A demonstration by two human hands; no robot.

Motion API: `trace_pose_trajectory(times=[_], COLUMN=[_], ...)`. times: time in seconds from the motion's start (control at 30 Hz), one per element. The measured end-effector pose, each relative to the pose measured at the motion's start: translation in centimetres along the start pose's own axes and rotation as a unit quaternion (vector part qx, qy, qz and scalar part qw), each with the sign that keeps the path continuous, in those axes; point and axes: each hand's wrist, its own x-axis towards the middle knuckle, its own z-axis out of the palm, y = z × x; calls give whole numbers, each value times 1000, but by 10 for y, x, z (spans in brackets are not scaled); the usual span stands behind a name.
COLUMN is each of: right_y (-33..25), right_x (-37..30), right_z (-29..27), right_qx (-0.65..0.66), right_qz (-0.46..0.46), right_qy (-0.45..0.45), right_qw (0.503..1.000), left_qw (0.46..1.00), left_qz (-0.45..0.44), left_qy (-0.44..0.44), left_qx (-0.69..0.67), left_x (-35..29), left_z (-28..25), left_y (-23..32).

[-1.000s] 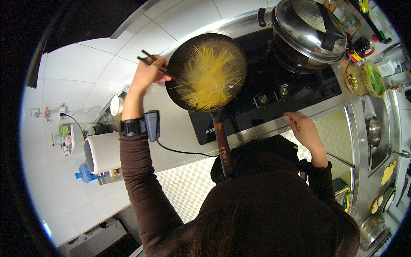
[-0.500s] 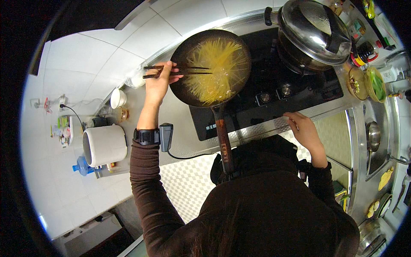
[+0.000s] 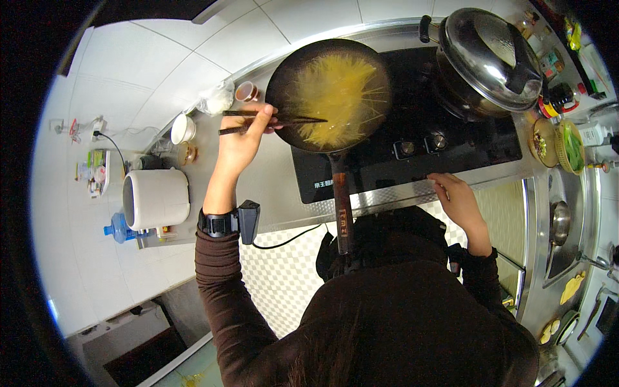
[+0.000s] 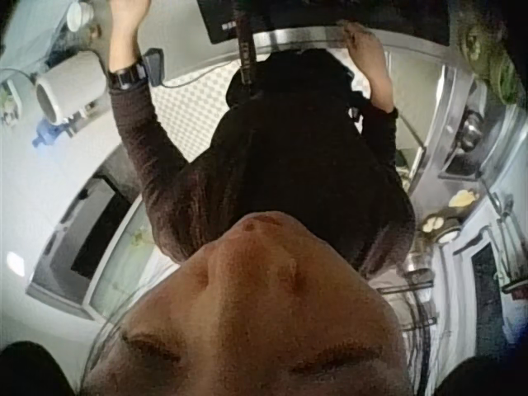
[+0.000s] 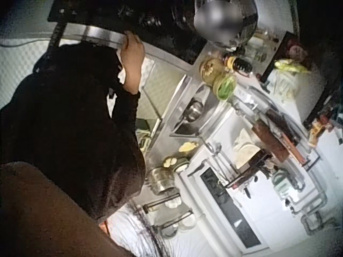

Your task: The person folds a yellow paper wrapper around a rectangular food container, then moves to the stove and stirs noodles boiling in a pan with chopsticks. The person returns to the counter and wraps the container again with clear plastic film.

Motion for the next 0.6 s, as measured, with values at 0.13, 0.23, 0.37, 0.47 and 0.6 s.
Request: trace_pose_trajectory(times=[0.13, 0.23, 0.37, 0.47, 0.6], right_y=[-6, -9, -14, -19, -32], right_x=[5, 11, 20, 24, 25], right_z=[3, 4, 8, 9, 9], right_qx=[8, 12, 24, 10, -14], right_qz=[9, -18, -24, -11, -13], right_qy=[-21, -21, -34, -58, -69], right_qw=[1000, 1000, 999, 998, 997], left_qw=[987, 934, 911, 900, 871], left_qz=[72, 154, 150, 56, -122], left_qy=[135, 324, 382, 384, 253], left_qx=[40, 12, 28, 198, 403], left_x=[-24, -37, -74, -95, -136], left_z=[-34, -73, -119, -126, -101], left_y=[0, -10, -56, -121, -212])
